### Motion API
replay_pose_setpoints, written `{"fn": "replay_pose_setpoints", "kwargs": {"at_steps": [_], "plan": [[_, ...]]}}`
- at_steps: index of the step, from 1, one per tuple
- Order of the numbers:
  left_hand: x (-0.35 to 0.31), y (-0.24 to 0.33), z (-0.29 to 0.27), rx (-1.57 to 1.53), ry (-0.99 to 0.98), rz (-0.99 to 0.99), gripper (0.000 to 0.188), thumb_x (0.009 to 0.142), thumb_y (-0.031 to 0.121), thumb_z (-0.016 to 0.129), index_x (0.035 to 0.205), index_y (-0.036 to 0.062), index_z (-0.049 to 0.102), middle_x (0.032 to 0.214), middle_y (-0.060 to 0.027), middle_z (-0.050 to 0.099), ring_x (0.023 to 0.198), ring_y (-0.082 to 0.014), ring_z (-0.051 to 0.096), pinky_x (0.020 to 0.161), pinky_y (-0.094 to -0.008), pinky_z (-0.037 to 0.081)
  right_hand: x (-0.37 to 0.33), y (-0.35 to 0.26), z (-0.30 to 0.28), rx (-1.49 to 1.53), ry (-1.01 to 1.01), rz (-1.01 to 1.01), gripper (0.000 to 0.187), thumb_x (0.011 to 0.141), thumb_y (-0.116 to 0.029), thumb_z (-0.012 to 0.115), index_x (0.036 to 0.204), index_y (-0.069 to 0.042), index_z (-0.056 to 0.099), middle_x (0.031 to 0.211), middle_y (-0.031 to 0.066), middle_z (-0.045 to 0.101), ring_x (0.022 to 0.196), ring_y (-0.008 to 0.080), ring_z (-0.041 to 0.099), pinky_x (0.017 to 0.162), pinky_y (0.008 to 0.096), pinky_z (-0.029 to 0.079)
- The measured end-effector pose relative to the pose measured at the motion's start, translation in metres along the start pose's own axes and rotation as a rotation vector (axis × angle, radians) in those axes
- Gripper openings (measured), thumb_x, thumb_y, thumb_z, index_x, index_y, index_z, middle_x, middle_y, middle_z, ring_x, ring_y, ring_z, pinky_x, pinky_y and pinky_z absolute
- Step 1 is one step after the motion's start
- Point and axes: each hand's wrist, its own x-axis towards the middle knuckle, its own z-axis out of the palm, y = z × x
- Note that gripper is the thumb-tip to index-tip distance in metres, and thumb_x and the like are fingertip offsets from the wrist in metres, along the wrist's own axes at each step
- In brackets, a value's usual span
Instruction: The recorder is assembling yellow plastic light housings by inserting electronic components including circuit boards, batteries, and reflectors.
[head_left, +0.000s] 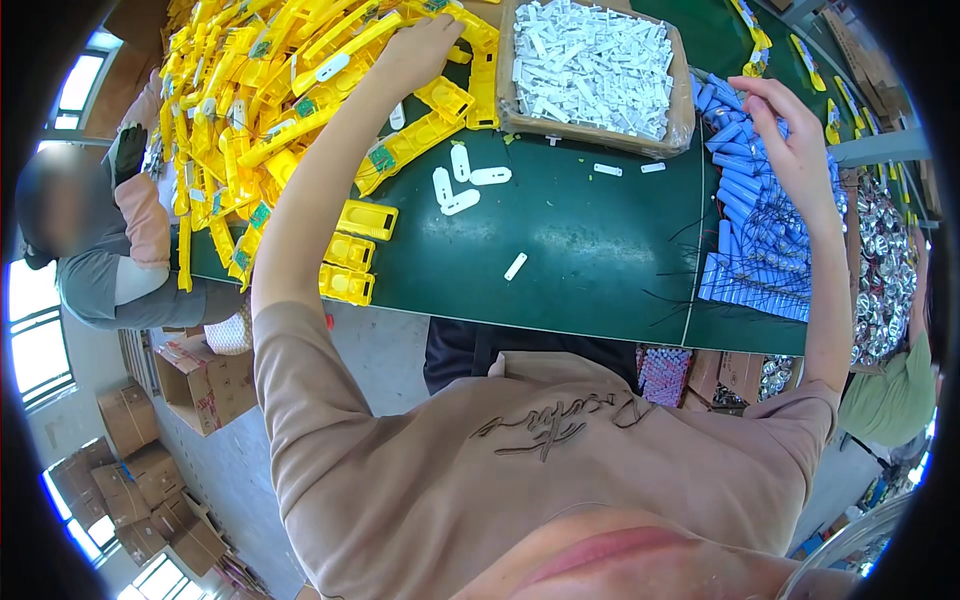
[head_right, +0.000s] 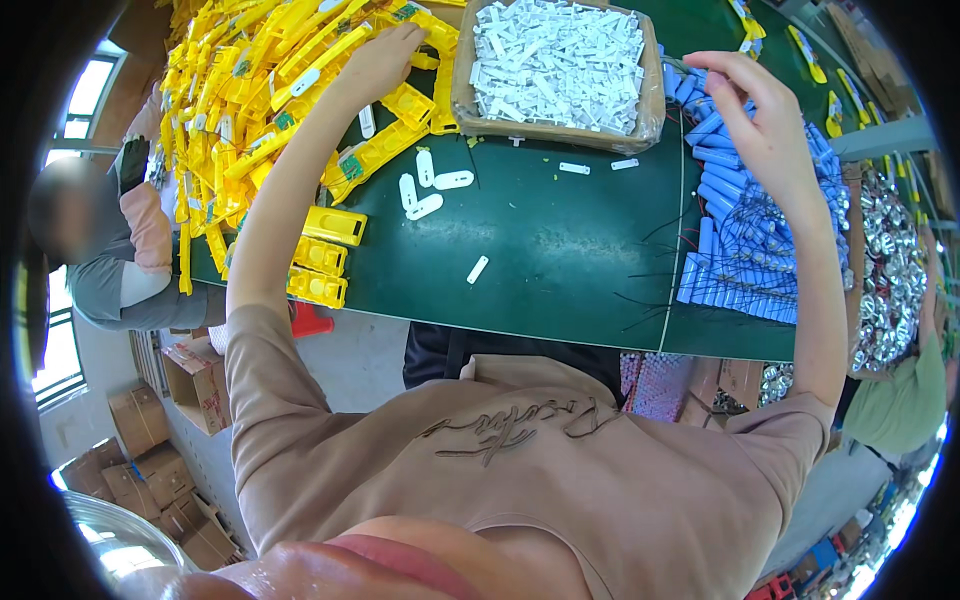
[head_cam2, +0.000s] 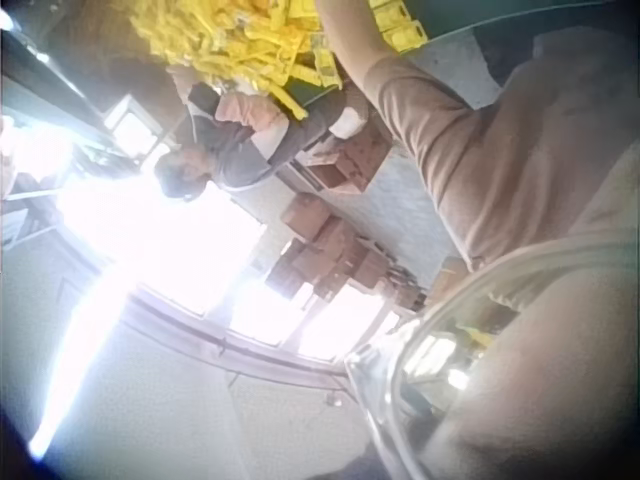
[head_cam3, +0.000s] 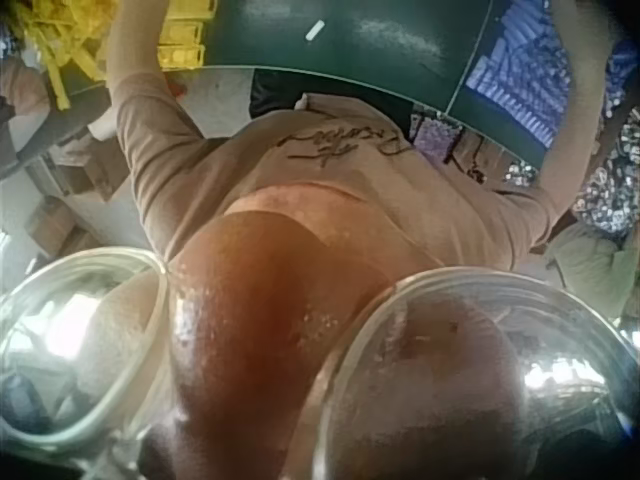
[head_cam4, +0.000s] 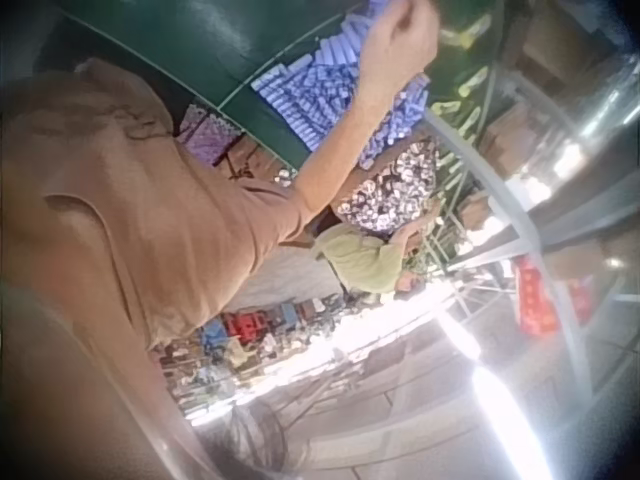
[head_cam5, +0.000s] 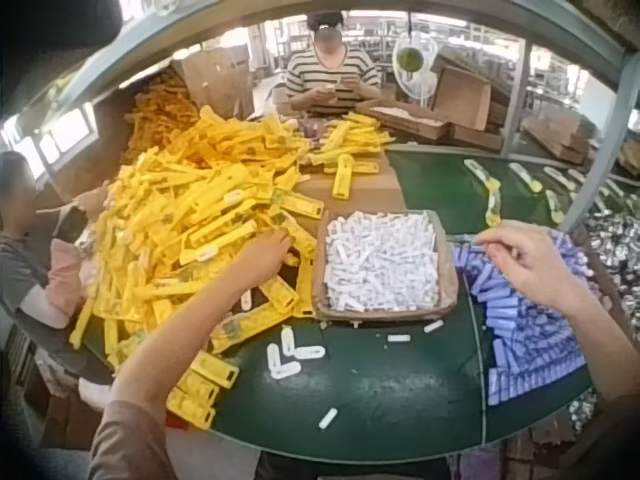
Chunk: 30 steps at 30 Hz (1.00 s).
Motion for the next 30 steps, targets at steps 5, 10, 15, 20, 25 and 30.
{"fn": "replay_pose_setpoints", "kwargs": {"at_steps": [5, 10, 15, 20, 25, 30], "plan": [[0.005, -0.004, -0.002, 0.124, -0.197, 0.056, 0.048, 0.085, 0.017, 0.061, 0.129, 0.0121, 0.045, 0.129, -0.0085, 0.048, 0.103, -0.0286, 0.059, 0.082, -0.0368, 0.052, -0.007, -0.003, 0.0, -0.025, -0.023, -0.004, 0.019, 0.091, -0.008, 0.051, 0.105, -0.002, 0.063, 0.094, 0.0053, 0.063, 0.078, 0.0114, 0.056, 0.068, 0.023, 0.043], [-0.011, -0.016, -0.023, -0.141, 0.195, 0.101, 0.047, 0.089, 0.024, 0.058, 0.133, 0.0151, 0.043, 0.124, -0.0109, 0.055, 0.106, -0.0241, 0.059, 0.086, -0.034, 0.051, -0.007, 0.001, 0.006, 0.011, -0.014, 0.008, 0.019, 0.091, -0.007, 0.05, 0.104, -0.003, 0.064, 0.092, 0.0053, 0.063, 0.075, 0.0117, 0.056, 0.069, 0.023, 0.044], [-0.014, 0.017, -0.12, -0.641, 0.264, -0.326, 0.035, 0.089, 0.015, 0.06, 0.12, 0.0034, 0.049, 0.098, -0.0087, 0.063, 0.087, -0.0245, 0.064, 0.074, -0.0308, 0.052, 0.007, -0.019, 0.029, 0.113, -0.041, -0.159, 0.024, 0.09, -0.006, 0.051, 0.112, -0.005, 0.059, 0.096, 0.0072, 0.06, 0.08, 0.0107, 0.056, 0.068, 0.0237, 0.044], [-0.022, 0.069, -0.183, -1.395, 0.592, -0.198, 0.031, 0.09, 0.014, 0.059, 0.117, 0.0017, 0.05, 0.1, -0.0048, 0.062, 0.083, -0.011, 0.062, 0.067, -0.0217, 0.051, 0.035, -0.08, 0.083, 0.099, 0.208, -0.408, 0.042, 0.091, -0.019, 0.053, 0.131, -0.007, 0.045, 0.113, 0.0105, 0.057, 0.092, 0.0148, 0.058, 0.083, 0.0249, 0.046], [-0.028, 0.12, -0.209, -1.476, 0.736, -0.16, 0.033, 0.092, 0.018, 0.058, 0.119, 0.0026, 0.048, 0.102, -0.0043, 0.06, 0.08, -0.0077, 0.059, 0.061, -0.0174, 0.048, 0.028, -0.097, 0.08, 0.521, 0.046, -0.151, 0.063, 0.089, -0.025, 0.059, 0.137, 0.005, 0.031, 0.125, 0.0219, 0.046, 0.119, 0.0272, 0.046, 0.102, 0.0332, 0.034], [-0.039, 0.115, -0.171, -1.768, 0.394, -0.046, 0.057, 0.097, 0.039, 0.039, 0.138, -0.0007, 0.035, 0.123, -0.0119, 0.05, 0.101, -0.0143, 0.049, 0.088, -0.0341, 0.041, -0.001, -0.079, 0.082, 1.358, -0.144, 0.087, 0.047, 0.095, -0.035, 0.035, 0.129, -0.003, 0.044, 0.111, 0.0202, 0.058, 0.087, 0.0213, 0.063, 0.079, 0.0296, 0.051]]}}
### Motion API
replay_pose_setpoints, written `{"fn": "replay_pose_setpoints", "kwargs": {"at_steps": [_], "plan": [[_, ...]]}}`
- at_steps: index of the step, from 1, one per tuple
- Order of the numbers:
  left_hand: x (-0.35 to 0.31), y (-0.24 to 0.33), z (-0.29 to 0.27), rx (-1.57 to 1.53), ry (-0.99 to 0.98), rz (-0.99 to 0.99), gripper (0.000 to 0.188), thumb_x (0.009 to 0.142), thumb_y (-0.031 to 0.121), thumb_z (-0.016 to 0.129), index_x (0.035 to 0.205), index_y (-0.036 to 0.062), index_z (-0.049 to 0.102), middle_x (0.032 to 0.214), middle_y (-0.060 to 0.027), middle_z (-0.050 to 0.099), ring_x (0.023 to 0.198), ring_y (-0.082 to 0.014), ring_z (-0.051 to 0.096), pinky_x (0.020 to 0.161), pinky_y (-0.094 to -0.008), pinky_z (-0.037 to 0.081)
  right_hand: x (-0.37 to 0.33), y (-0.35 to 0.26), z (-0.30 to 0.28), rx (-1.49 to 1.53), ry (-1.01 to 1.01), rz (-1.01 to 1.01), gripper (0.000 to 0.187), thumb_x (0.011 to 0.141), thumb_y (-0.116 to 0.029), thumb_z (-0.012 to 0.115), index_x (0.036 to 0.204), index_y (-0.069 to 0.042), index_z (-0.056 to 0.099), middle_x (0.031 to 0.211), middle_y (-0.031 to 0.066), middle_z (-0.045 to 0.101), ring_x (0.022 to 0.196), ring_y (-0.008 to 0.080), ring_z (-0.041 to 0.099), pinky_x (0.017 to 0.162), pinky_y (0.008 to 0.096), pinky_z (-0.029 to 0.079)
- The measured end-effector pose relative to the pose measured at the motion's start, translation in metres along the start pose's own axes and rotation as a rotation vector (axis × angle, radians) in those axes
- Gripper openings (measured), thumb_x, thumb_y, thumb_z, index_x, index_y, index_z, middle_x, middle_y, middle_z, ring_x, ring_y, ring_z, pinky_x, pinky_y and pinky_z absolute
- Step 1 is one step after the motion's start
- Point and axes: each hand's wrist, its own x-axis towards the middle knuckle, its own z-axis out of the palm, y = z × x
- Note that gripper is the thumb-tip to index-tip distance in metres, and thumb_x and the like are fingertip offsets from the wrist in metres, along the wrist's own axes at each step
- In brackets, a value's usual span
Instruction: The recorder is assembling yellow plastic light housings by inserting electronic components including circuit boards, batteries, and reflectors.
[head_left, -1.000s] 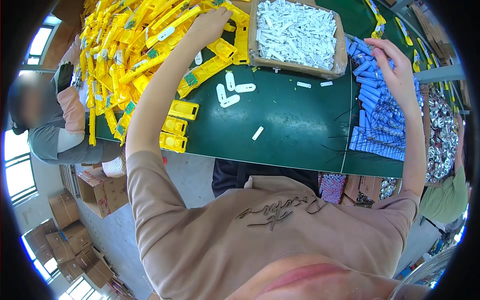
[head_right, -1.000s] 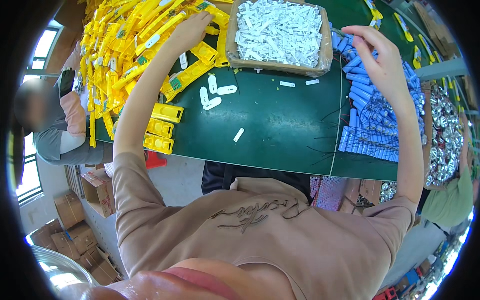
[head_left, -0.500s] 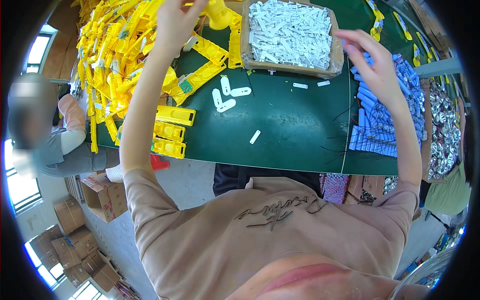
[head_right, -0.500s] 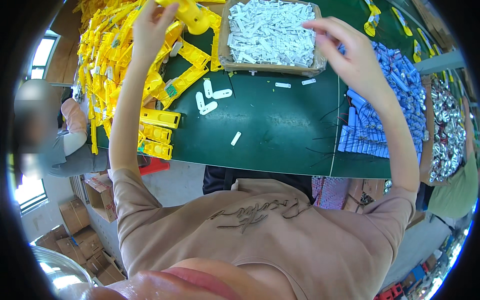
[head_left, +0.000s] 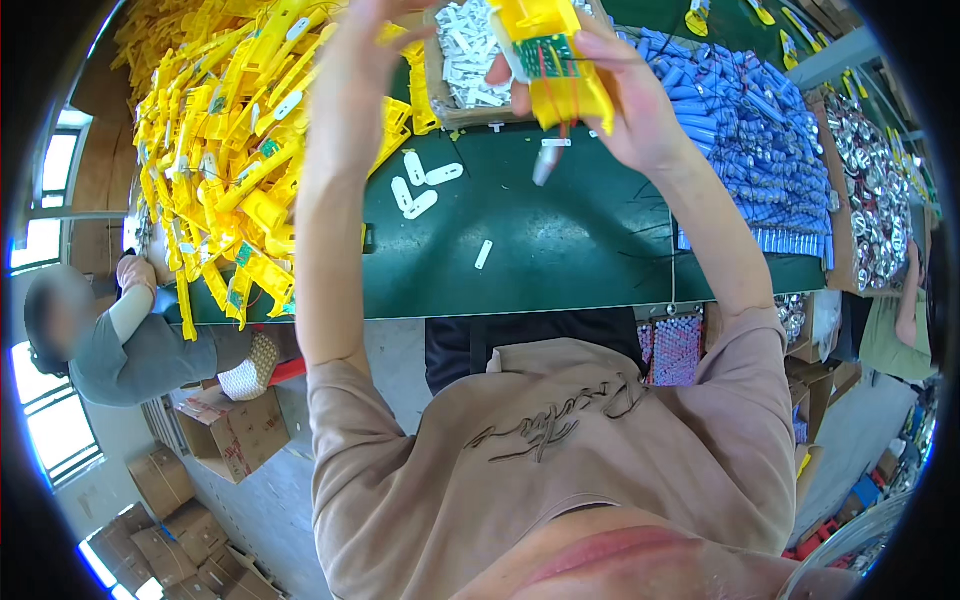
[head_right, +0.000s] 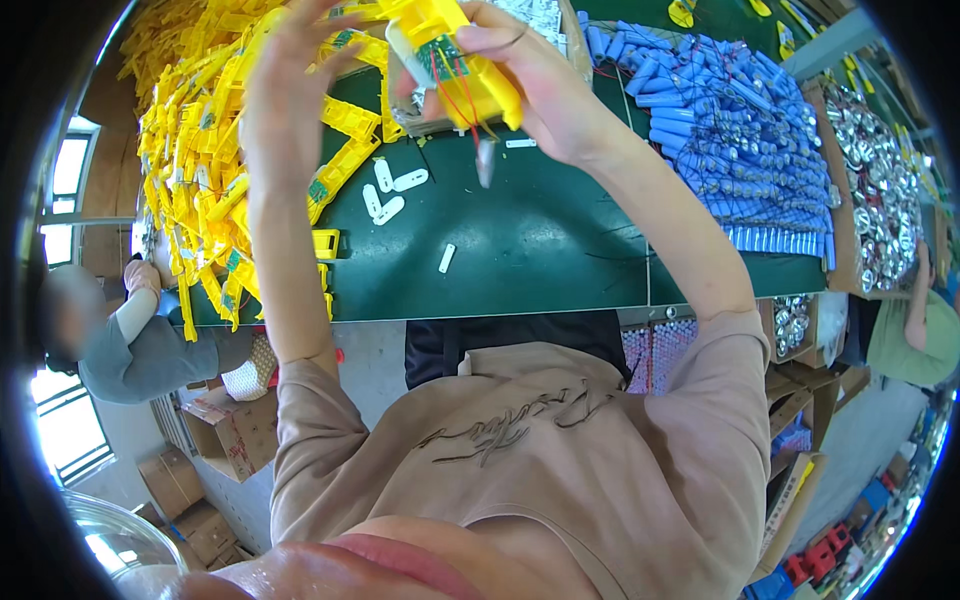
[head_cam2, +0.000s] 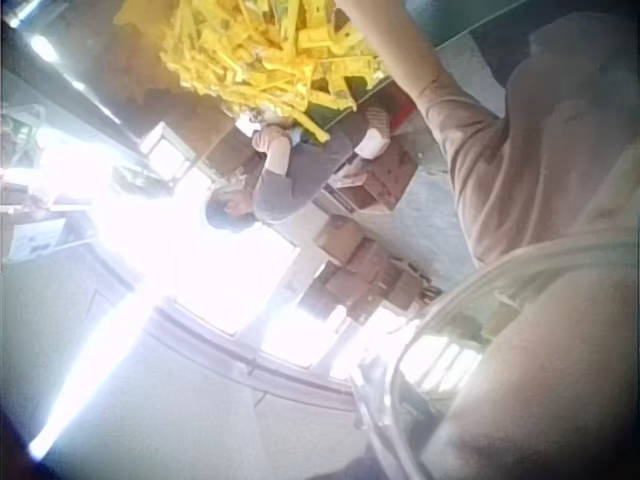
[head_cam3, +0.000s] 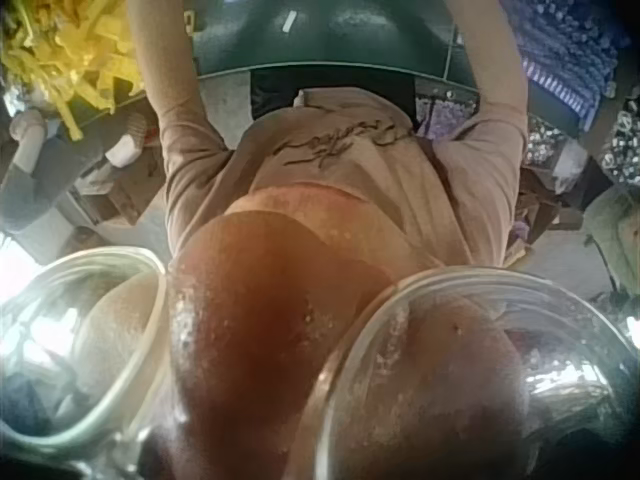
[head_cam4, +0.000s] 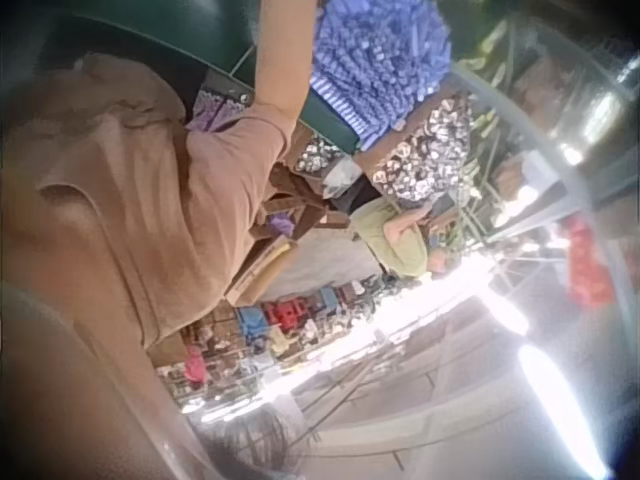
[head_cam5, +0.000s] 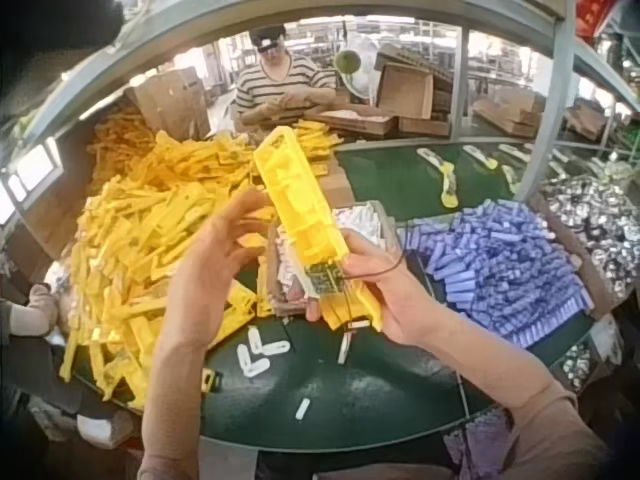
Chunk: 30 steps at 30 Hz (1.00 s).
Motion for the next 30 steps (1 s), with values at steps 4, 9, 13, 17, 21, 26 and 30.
{"fn": "replay_pose_setpoints", "kwargs": {"at_steps": [4, 9, 13, 17, 21, 26, 30], "plan": [[-0.024, -0.017, 0.029, -0.377, -0.31, -0.337, 0.062, 0.095, 0.044, 0.044, 0.137, -0.002, 0.035, 0.128, -0.017, 0.05, 0.098, -0.0209, 0.056, 0.087, -0.0401, 0.047, -0.009, 0.024, -0.004, 0.334, -0.216, 0.105, 0.06, 0.096, -0.048, 0.024, 0.131, -0.001, 0.041, 0.111, 0.0237, 0.058, 0.084, 0.0261, 0.063, 0.079, 0.0335, 0.051], [-0.025, -0.058, 0.034, -0.626, -0.006, -0.096, 0.06, 0.094, 0.049, 0.044, 0.134, 0.0047, 0.039, 0.117, -0.0196, 0.057, 0.093, -0.0252, 0.061, 0.08, -0.0451, 0.052, -0.03, 0.045, 0.006, 0.681, -0.213, 0.239, 0.065, 0.096, -0.052, 0.024, 0.13, 0.0, 0.041, 0.112, 0.0247, 0.057, 0.088, 0.0277, 0.064, 0.082, 0.0381, 0.05], [-0.021, -0.063, 0.008, -0.476, -0.003, 0.002, 0.05, 0.095, 0.041, 0.047, 0.132, 0.0066, 0.039, 0.116, -0.0163, 0.059, 0.105, -0.023, 0.059, 0.091, -0.0354, 0.048, -0.06, 0.058, 0.003, 0.234, 0.003, 0.344, 0.045, 0.096, -0.037, 0.044, 0.122, -0.001, 0.051, 0.095, 0.0154, 0.065, 0.081, 0.0199, 0.065, 0.076, 0.0311, 0.051], [-0.029, -0.087, -0.015, 0.059, 0.132, 0.131, 0.047, 0.098, 0.041, 0.038, 0.127, 0.0038, 0.04, 0.112, -0.0171, 0.06, 0.105, -0.0246, 0.059, 0.09, -0.0384, 0.048, -0.068, 0.043, -0.003, -0.268, 0.306, 0.183, 0.027, 0.092, -0.022, 0.055, 0.113, -0.005, 0.06, 0.07, 0.0026, 0.059, 0.056, 0.0045, 0.047, 0.051, 0.0185, 0.037], [-0.039, -0.104, -0.006, 0.05, 0.242, 0.075, 0.043, 0.098, 0.042, 0.041, 0.114, 0.0035, 0.047, 0.094, -0.0079, 0.063, 0.089, -0.0132, 0.059, 0.074, -0.0281, 0.05, -0.049, 0.026, -0.019, -0.182, 0.305, 0.009, 0.036, 0.091, -0.02, 0.055, 0.123, -0.004, 0.05, 0.076, 0.0054, 0.06, 0.061, 0.0075, 0.049, 0.056, 0.0205, 0.039], [-0.058, -0.113, 0.008, -0.147, 0.216, -0.191, 0.04, 0.099, 0.041, 0.037, 0.112, 0.0035, 0.046, 0.091, -0.0085, 0.062, 0.079, -0.0147, 0.061, 0.07, -0.029, 0.05, -0.02, 0.003, 0.01, 0.484, 0.511, -0.05, 0.045, 0.093, -0.017, 0.05, 0.128, 0.009, 0.041, 0.081, 0.0094, 0.06, 0.069, 0.014, 0.054, 0.064, 0.0258, 0.043], [-0.065, -0.12, 0.028, -0.022, 0.049, -0.212, 0.035, 0.099, 0.032, 0.04, 0.113, 0.0014, 0.048, 0.091, -0.0072, 0.06, 0.074, -0.0129, 0.058, 0.068, -0.0258, 0.047, -0.025, 0.053, -0.052, -0.087, 0.137, -0.061, 0.033, 0.097, -0.021, 0.046, 0.108, 0.008, 0.058, 0.07, 0.0027, 0.058, 0.05, 0.0054, 0.04, 0.049, 0.019, 0.033]]}}
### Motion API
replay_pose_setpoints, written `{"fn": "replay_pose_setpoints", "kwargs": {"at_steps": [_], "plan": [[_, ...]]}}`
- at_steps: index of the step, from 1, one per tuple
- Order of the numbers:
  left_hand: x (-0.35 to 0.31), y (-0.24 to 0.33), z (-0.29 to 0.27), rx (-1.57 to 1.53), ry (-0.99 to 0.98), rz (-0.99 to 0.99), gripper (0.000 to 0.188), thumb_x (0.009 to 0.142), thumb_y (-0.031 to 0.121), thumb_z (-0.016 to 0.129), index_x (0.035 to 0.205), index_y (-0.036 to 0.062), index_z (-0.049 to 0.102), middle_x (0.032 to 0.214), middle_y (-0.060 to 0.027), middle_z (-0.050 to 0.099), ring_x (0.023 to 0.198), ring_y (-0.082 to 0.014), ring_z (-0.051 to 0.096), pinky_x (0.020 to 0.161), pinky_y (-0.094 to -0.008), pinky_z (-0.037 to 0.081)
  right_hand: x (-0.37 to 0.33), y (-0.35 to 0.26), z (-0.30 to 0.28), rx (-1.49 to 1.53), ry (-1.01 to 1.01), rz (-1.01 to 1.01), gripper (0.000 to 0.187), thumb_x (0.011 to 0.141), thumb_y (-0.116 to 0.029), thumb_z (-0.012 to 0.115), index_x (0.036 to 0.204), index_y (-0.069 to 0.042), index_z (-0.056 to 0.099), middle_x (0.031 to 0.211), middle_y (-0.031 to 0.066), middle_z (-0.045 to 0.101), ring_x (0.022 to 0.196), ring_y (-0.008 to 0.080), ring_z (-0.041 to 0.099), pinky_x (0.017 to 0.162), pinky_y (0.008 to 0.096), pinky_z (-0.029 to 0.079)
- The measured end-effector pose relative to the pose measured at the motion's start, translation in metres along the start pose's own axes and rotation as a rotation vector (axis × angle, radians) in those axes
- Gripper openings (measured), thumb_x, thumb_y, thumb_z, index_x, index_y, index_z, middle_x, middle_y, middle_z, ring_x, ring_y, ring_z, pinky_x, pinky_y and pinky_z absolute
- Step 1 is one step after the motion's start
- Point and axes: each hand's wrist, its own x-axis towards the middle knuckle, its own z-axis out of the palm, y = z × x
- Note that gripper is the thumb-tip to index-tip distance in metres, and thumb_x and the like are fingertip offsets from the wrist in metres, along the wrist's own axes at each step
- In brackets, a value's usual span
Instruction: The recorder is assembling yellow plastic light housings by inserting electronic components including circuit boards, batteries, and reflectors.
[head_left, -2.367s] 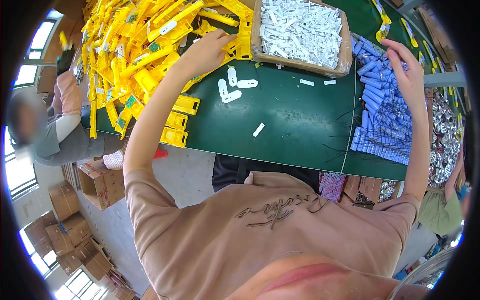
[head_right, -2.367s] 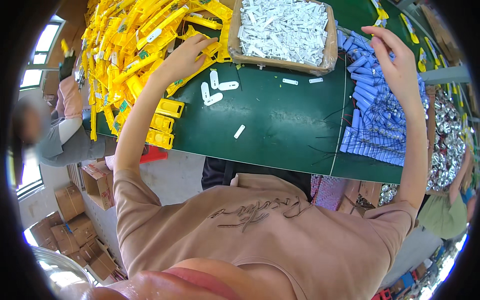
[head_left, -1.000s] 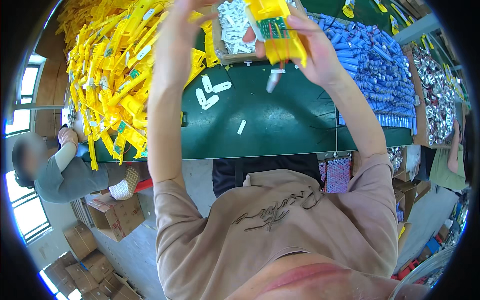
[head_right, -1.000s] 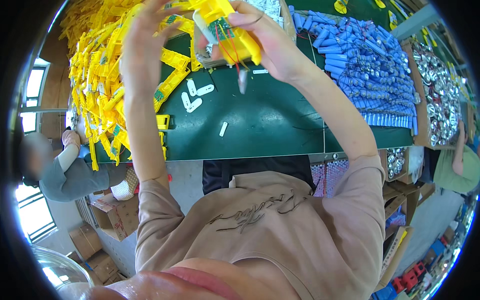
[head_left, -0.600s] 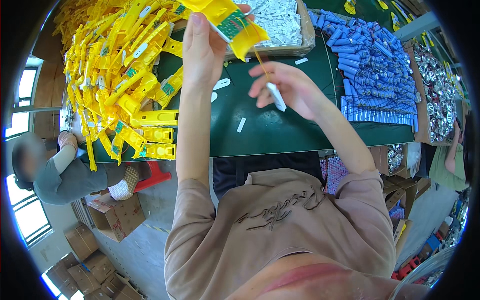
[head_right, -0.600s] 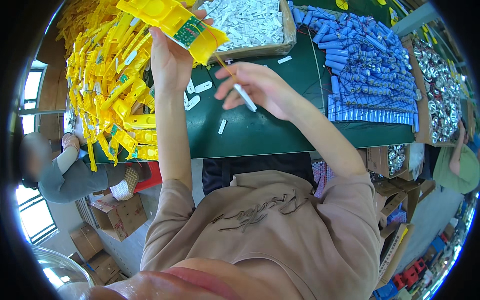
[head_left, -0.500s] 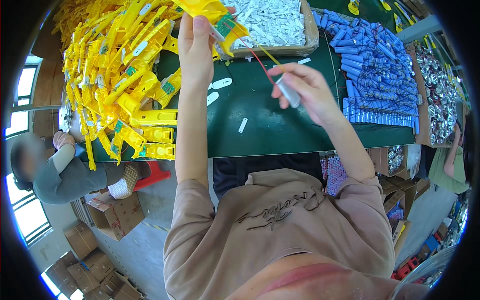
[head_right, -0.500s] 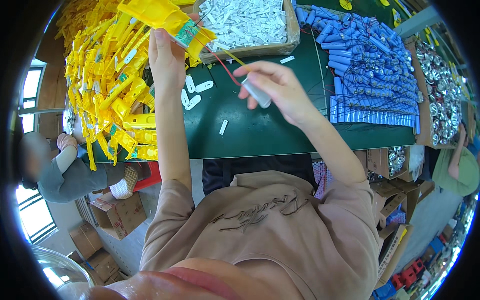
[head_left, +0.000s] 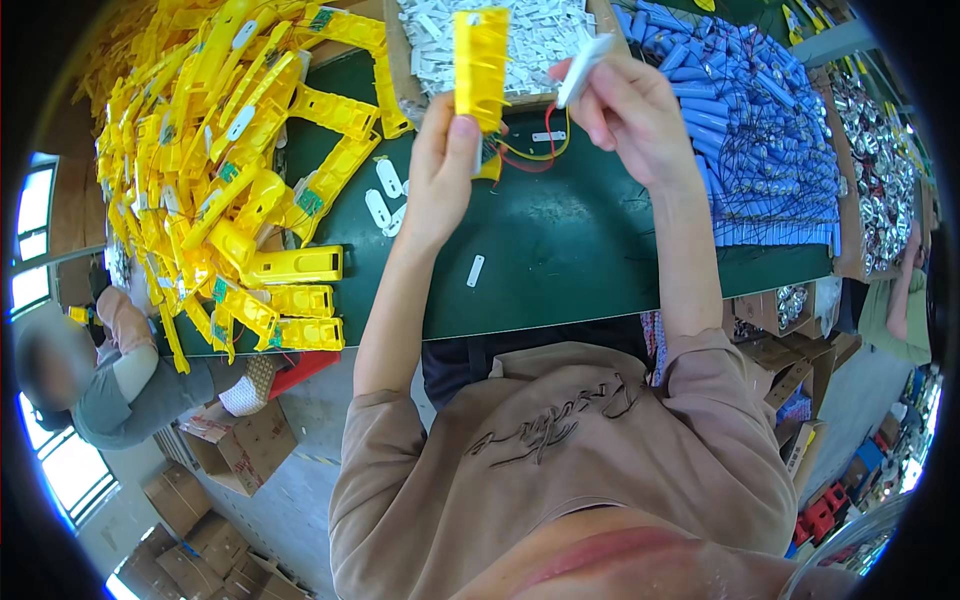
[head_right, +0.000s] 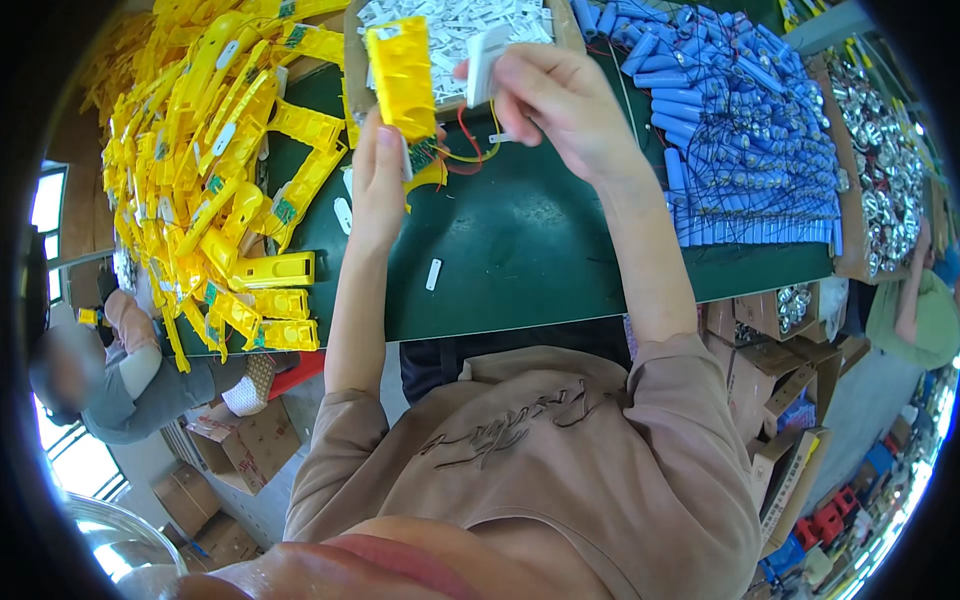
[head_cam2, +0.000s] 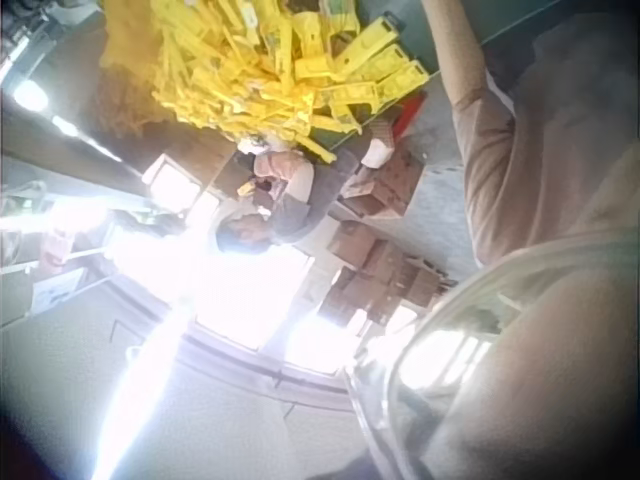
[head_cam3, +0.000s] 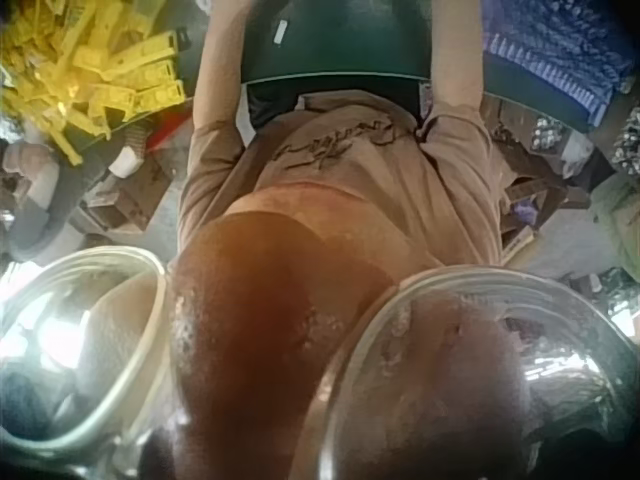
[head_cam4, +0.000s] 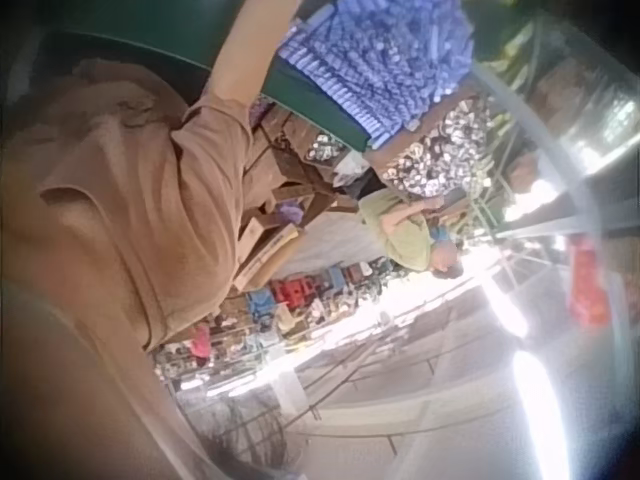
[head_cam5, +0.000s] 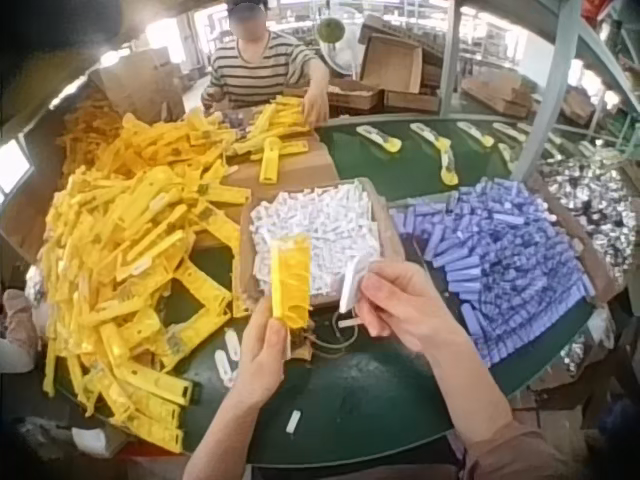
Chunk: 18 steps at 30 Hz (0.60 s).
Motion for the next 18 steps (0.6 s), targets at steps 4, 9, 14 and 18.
{"fn": "replay_pose_setpoints", "kwargs": {"at_steps": [4, 9, 14, 18], "plan": [[-0.012, 0.005, 0.014, 0.196, -0.065, -0.068, 0.028, 0.095, 0.022, 0.049, 0.113, 0.001, 0.051, 0.085, -0.0076, 0.059, 0.069, -0.0104, 0.052, 0.063, -0.0256, 0.042, 0.0, 0.015, 0.009, -0.09, 0.279, 0.139, 0.036, 0.098, -0.028, 0.044, 0.078, -0.002, 0.059, 0.062, -0.0028, 0.048, 0.049, 0.0017, 0.03, 0.047, 0.0186, 0.023], [-0.01, -0.006, 0.016, 0.585, -0.033, 0.008, 0.025, 0.096, 0.02, 0.048, 0.112, 0.0019, 0.053, 0.077, -0.001, 0.054, 0.063, -0.0064, 0.048, 0.055, -0.0223, 0.039, 0.0, 0.021, 0.005, -0.041, 0.279, 0.196, 0.038, 0.098, -0.029, 0.043, 0.067, -0.008, 0.046, 0.058, -0.0057, 0.037, 0.049, 0.0021, 0.027, 0.046, 0.0201, 0.02], [-0.012, -0.008, 0.018, 0.504, -0.021, -0.035, 0.022, 0.095, 0.019, 0.05, 0.107, 0.0011, 0.054, 0.072, -0.0017, 0.054, 0.06, -0.0069, 0.046, 0.054, -0.0237, 0.039, -0.001, 0.025, 0.008, 0.043, 0.345, 0.259, 0.038, 0.097, -0.03, 0.044, 0.065, -0.01, 0.045, 0.057, -0.006, 0.035, 0.049, 0.0027, 0.025, 0.046, 0.0207, 0.02], [-0.013, -0.002, 0.025, 0.673, -0.096, 0.051, 0.023, 0.094, 0.021, 0.053, 0.103, 0.0001, 0.055, 0.071, -0.0017, 0.055, 0.059, -0.0073, 0.046, 0.054, -0.0243, 0.038, -0.002, 0.04, 0.0, -0.241, 0.533, 0.13, 0.035, 0.096, -0.031, 0.045, 0.072, -0.006, 0.051, 0.057, -0.0009, 0.043, 0.052, 0.0091, 0.038, 0.051, 0.0252, 0.031]]}}
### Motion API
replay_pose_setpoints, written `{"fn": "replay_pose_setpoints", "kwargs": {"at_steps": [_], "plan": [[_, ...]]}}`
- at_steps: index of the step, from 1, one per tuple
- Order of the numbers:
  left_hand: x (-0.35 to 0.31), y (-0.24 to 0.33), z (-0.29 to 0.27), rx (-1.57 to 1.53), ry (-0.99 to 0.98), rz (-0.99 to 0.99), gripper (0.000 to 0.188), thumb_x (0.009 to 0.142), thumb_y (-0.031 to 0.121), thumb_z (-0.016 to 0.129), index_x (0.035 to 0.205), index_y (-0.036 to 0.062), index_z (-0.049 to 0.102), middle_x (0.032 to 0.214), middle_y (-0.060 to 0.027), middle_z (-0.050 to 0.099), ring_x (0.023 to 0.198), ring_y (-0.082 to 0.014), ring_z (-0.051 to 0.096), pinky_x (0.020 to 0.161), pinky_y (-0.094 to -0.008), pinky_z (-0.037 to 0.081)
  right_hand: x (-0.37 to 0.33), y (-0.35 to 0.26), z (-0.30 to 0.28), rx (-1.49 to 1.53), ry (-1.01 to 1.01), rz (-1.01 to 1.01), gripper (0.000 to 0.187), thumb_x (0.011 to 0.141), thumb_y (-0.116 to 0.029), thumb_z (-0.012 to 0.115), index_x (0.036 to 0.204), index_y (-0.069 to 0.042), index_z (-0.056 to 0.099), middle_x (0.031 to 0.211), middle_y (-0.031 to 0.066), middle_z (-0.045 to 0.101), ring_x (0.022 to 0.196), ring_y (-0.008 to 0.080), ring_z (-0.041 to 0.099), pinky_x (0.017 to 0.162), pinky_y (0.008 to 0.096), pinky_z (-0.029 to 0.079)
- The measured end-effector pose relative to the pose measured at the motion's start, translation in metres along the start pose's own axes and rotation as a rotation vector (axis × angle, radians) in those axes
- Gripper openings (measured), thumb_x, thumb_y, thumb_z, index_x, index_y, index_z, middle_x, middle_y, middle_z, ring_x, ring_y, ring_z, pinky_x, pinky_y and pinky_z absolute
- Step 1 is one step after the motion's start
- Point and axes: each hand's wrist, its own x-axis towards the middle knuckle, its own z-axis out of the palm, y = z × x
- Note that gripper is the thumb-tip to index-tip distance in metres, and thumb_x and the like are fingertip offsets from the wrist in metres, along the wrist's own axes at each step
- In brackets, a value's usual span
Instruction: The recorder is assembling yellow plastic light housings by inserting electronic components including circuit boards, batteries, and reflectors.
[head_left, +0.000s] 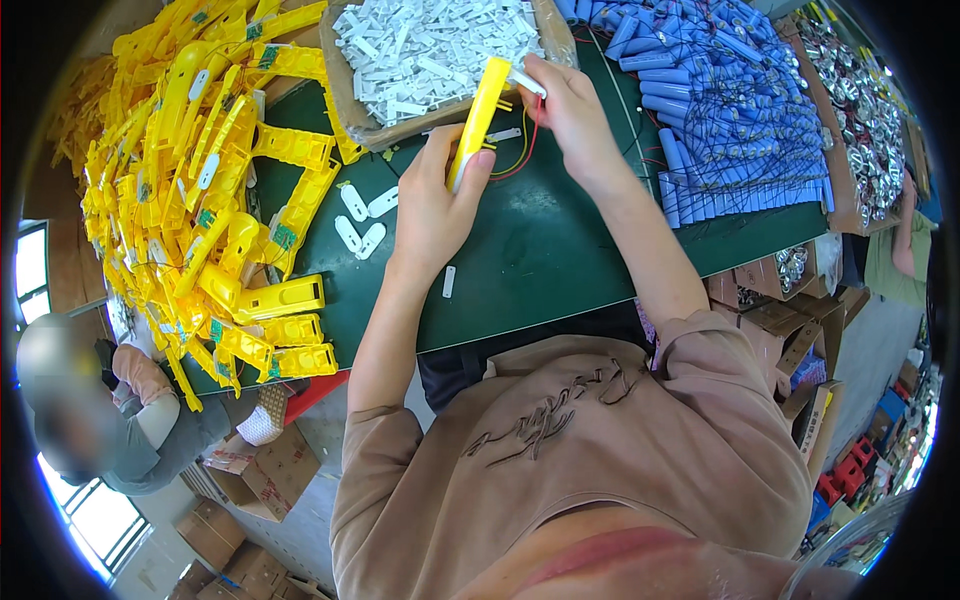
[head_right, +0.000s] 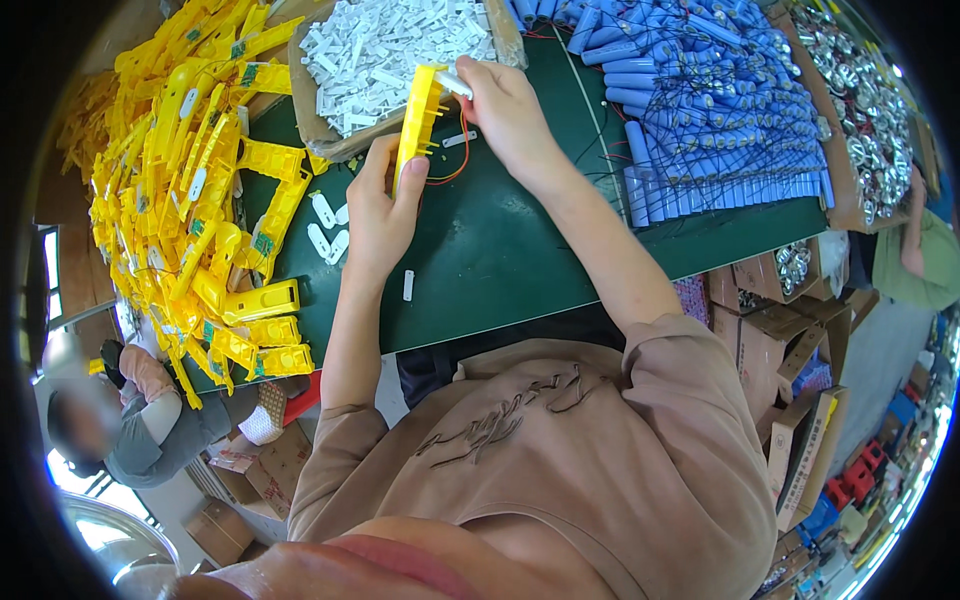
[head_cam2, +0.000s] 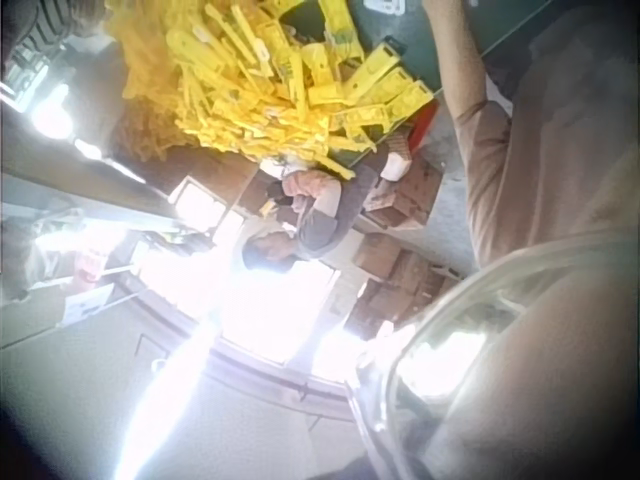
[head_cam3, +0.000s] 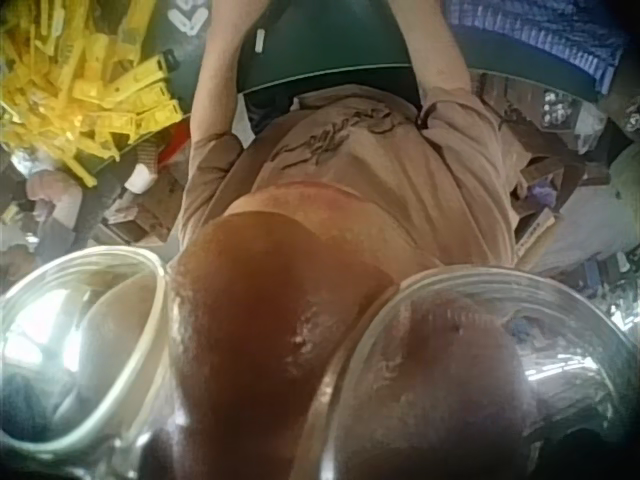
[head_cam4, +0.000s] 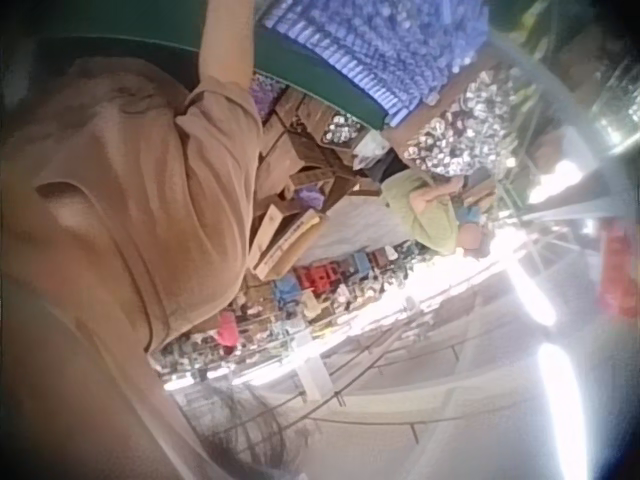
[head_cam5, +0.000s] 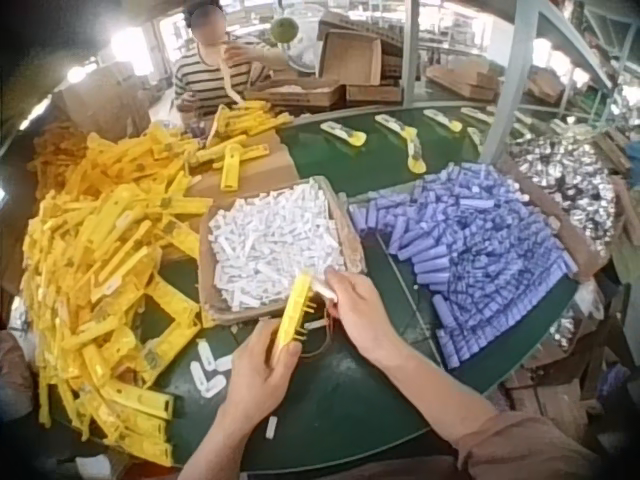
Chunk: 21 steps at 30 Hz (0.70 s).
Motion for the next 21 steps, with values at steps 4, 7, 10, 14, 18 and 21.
{"fn": "replay_pose_setpoints", "kwargs": {"at_steps": [4, 7, 10, 14, 18, 21], "plan": [[-0.003, 0.001, -0.002, -0.156, -0.092, -0.09, 0.025, 0.093, 0.022, 0.054, 0.104, -0.0001, 0.055, 0.072, -0.0017, 0.055, 0.058, -0.008, 0.048, 0.055, -0.0242, 0.04, -0.003, -0.006, 0.001, -0.37, 0.325, -0.384, 0.032, 0.096, -0.031, 0.043, 0.088, -0.004, 0.059, 0.064, 0.009, 0.056, 0.066, 0.0219, 0.058, 0.064, 0.0322, 0.045], [-0.007, 0.001, -0.004, -0.193, -0.346, -0.046, 0.031, 0.095, 0.028, 0.049, 0.105, -0.001, 0.054, 0.075, -0.0037, 0.058, 0.061, -0.0093, 0.052, 0.057, -0.0237, 0.044, 0.007, -0.001, -0.012, -0.359, 0.309, -0.596, 0.037, 0.097, -0.033, 0.039, 0.094, -0.004, 0.061, 0.075, 0.0088, 0.062, 0.073, 0.02, 0.062, 0.07, 0.0293, 0.047], [-0.006, 0.008, -0.008, -0.835, -0.361, -0.194, 0.04, 0.097, 0.036, 0.043, 0.106, -0.0015, 0.054, 0.086, -0.0079, 0.061, 0.066, -0.0152, 0.059, 0.061, -0.026, 0.049, 0.011, 0.003, -0.023, 0.328, -0.381, -0.076, 0.046, 0.098, -0.037, 0.031, 0.103, -0.002, 0.061, 0.104, 0.0066, 0.064, 0.086, 0.0143, 0.061, 0.083, 0.0303, 0.045], [-0.003, -0.006, -0.011, -0.923, -0.26, -0.273, 0.053, 0.095, 0.05, 0.039, 0.113, 0.0003, 0.047, 0.087, -0.012, 0.061, 0.072, -0.0176, 0.063, 0.059, -0.0282, 0.053, -0.003, -0.006, -0.006, 0.526, -0.404, -0.003, 0.039, 0.096, -0.03, 0.041, 0.12, -0.002, 0.054, 0.104, 0.0077, 0.064, 0.089, 0.0133, 0.062, 0.088, 0.0314, 0.045], [0.0, -0.008, -0.01, -1.031, -0.168, -0.363, 0.054, 0.095, 0.051, 0.039, 0.116, 0.0017, 0.041, 0.091, -0.0142, 0.061, 0.073, -0.0194, 0.063, 0.059, -0.0319, 0.055, -0.007, -0.008, -0.001, 0.226, -0.436, -0.042, 0.037, 0.092, -0.016, 0.054, 0.126, -0.004, 0.049, 0.105, 0.0072, 0.064, 0.091, 0.0124, 0.061, 0.084, 0.0282, 0.047], [0.001, -0.012, -0.008, -0.938, -0.145, -0.296, 0.053, 0.095, 0.051, 0.039, 0.119, 0.0034, 0.039, 0.096, -0.0138, 0.059, 0.075, -0.0195, 0.063, 0.059, -0.0316, 0.055, -0.01, -0.007, 0.003, 0.147, -0.417, -0.092, 0.037, 0.093, -0.016, 0.054, 0.127, -0.005, 0.047, 0.102, 0.0067, 0.065, 0.089, 0.0118, 0.061, 0.083, 0.0283, 0.047]]}}
